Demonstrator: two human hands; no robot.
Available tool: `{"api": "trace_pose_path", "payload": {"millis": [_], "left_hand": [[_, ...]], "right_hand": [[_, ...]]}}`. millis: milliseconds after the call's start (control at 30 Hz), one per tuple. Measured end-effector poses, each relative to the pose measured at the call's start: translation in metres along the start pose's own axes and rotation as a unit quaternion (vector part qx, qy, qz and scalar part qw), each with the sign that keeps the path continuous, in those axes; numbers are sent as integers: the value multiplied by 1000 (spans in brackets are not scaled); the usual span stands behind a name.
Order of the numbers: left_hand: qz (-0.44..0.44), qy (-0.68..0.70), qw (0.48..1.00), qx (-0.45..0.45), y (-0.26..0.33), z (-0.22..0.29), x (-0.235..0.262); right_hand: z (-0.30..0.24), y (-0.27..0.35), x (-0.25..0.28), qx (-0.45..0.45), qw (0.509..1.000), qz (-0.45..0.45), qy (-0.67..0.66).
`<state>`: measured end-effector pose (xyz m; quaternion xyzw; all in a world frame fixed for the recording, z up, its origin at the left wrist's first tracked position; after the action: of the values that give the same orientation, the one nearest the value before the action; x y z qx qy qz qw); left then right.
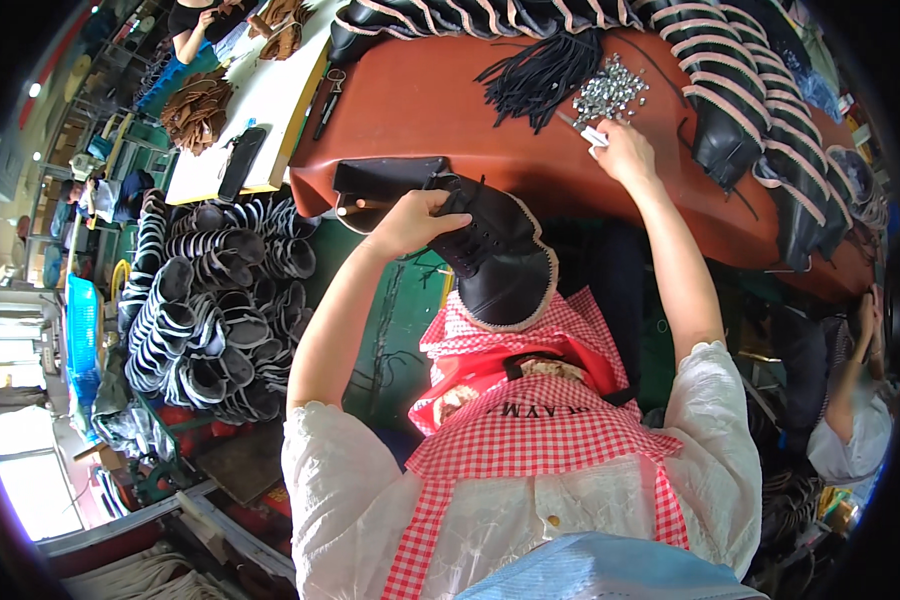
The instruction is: The person is lacing up black leather boots at a workbench in a shoe factory.
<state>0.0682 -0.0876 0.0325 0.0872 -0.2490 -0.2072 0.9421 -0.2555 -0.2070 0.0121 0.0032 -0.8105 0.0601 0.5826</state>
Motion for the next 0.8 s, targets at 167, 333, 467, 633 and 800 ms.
{"api": "trace_pose_path", "payload": {"millis": [167,333,467,633,800], "left_hand": [[11,132,990,47,12,-8,0],[25,113,990,74,10,-10,3],[33,89,991,90,10,-4,4],[31,107,989,95,12,-1,2],[22,106,989,97,13,1,2]], "right_hand": [[-30,47,5,69,906,-70,-412],[-58,110,-30,123,833,-233,-487],[-64,118,-44,117,840,-270,-456],[-75,111,-42,140,832,-249,-476],[-79,111,-44,143,827,-253,-482]]}}
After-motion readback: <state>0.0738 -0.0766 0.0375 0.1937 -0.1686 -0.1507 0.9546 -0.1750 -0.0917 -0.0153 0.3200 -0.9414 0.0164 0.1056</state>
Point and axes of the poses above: each hand's wrist, its own y-axis away from the middle knuckle, its own x-axis out of the back of the hand, z = x × y, the point moved 3 cm from there along -y, towards the middle knuckle, and after that the axes turned 1 degree about -y, right-handed, at the moved point
